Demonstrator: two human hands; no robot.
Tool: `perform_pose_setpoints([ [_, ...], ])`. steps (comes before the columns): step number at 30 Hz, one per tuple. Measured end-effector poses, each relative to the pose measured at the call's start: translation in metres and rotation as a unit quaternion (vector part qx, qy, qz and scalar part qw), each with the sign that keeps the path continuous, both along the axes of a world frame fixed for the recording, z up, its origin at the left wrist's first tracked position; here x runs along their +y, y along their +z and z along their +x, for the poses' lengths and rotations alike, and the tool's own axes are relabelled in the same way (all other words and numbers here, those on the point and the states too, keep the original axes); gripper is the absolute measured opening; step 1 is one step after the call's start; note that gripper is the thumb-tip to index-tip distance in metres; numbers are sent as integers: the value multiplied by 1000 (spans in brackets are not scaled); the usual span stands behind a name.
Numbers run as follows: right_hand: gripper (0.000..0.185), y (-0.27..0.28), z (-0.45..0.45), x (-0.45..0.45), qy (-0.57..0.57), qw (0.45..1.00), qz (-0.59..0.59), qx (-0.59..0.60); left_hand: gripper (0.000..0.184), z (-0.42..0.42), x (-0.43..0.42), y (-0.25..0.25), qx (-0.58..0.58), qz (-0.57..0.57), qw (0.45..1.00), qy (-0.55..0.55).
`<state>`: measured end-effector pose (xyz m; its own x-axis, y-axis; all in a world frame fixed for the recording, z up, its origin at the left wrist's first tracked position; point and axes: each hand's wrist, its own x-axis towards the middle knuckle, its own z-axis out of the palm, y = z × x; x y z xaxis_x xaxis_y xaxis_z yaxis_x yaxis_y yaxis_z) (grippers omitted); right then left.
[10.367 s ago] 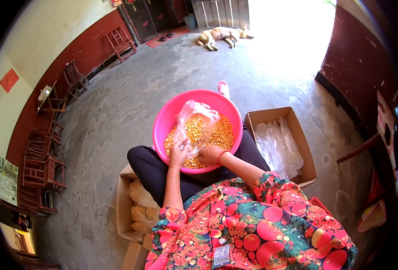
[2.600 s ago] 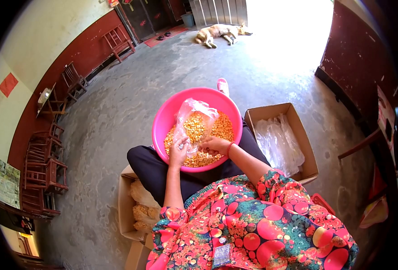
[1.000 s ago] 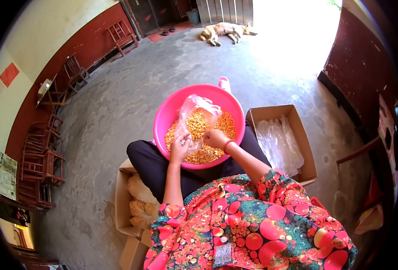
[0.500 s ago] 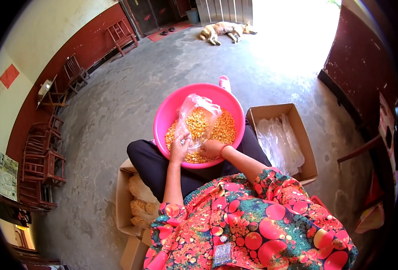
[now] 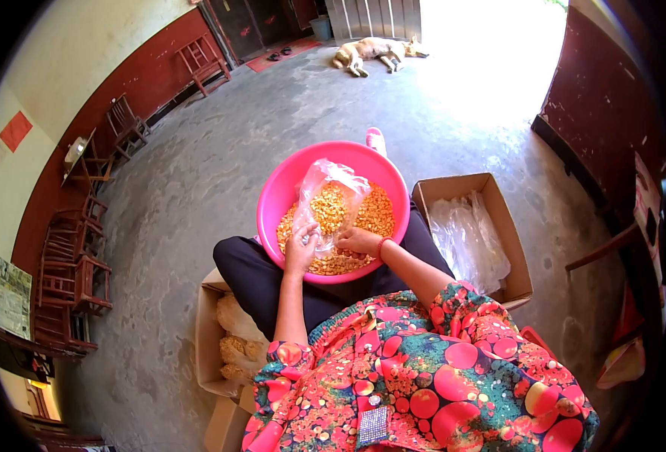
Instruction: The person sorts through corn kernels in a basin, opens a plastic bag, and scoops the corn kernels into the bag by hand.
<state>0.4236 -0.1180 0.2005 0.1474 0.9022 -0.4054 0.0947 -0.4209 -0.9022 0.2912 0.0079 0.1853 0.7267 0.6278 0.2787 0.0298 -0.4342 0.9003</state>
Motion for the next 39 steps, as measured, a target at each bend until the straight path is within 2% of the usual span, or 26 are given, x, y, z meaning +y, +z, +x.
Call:
perform_pose_setpoints([
  [2,24,-1,2,0,-3,999,-3,41,24,-2,-6,11,19,-51,999,2],
  [6,23,-3,8,-1,-33,989,6,141,24,-1,-2,5,20,-16,1000,5],
  [10,21,0,9,-1,-53,987,-7,154,24,-1,-3,6,22,-21,1000,6],
  [12,19,-2,7,-1,-27,996,4,88,24,-1,-2,5,21,-33,999,5],
  [18,12,-11,6,3,-1,994,16,106,23,-1,-2,5,21,-34,999,6],
  [21,14,-11,5,2,19,997,5,78,22,-1,-2,5,31,-46,998,2],
  [26,15,-4,1,-1,24,994,-34,105,21,-1,-5,9,25,-70,997,-1],
  [28,14,-6,1,1,32,994,-39,100,21,-1,-2,3,19,-45,999,0],
  [30,13,-10,1,3,71,995,4,-73,21,-1,0,0,12,-19,1000,1],
  [31,13,-10,2,4,72,995,4,-73,22,0,0,0,12,-22,1000,0],
  [33,14,-11,5,5,84,993,-71,50,22,0,2,-3,12,-24,1000,1],
  [37,16,-3,5,1,55,994,-62,70,22,0,5,-8,21,-42,999,1],
  [39,17,7,3,-5,-18,989,-16,144,23,0,3,-5,22,-58,998,5],
])
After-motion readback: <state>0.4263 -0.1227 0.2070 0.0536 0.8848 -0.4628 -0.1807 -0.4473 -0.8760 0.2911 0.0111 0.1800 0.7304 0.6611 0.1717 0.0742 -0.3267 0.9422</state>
